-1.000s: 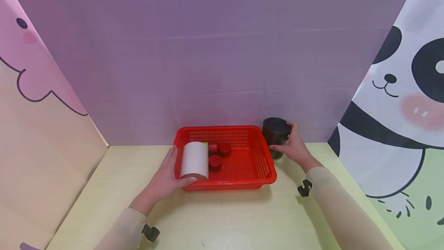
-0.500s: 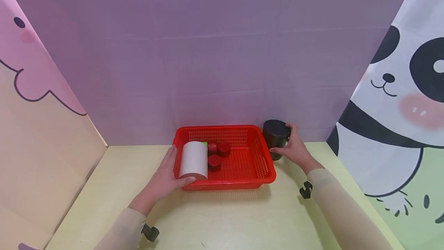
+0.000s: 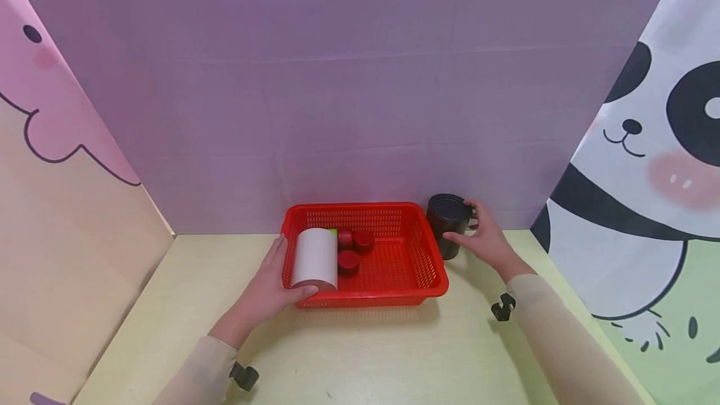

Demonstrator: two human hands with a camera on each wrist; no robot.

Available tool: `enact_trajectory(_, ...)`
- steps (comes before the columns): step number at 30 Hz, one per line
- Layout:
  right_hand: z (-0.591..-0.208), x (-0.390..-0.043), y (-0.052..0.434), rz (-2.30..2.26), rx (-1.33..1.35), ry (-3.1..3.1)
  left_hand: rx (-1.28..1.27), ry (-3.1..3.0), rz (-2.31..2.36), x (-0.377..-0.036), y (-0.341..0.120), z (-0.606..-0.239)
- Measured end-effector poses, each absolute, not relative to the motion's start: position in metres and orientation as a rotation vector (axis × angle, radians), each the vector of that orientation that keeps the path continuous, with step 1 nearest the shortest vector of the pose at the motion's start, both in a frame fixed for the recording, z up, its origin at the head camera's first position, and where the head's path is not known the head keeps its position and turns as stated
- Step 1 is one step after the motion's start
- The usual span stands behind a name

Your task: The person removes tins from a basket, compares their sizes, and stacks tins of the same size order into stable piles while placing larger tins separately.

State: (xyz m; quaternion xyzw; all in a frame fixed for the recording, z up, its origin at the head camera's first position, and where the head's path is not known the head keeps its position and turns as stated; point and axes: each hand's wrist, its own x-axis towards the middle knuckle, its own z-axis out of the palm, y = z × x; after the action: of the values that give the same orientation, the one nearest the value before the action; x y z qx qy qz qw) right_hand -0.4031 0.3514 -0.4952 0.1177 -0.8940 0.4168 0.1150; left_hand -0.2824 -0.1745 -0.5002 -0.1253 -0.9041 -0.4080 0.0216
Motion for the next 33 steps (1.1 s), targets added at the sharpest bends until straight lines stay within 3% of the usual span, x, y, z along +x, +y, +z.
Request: enact_trajectory(33, -0.471, -0.394, 0.34, 1.12, 0.343, -2.539, -0.398, -2.806, -1.232, -0.283, -0.174, -0.501)
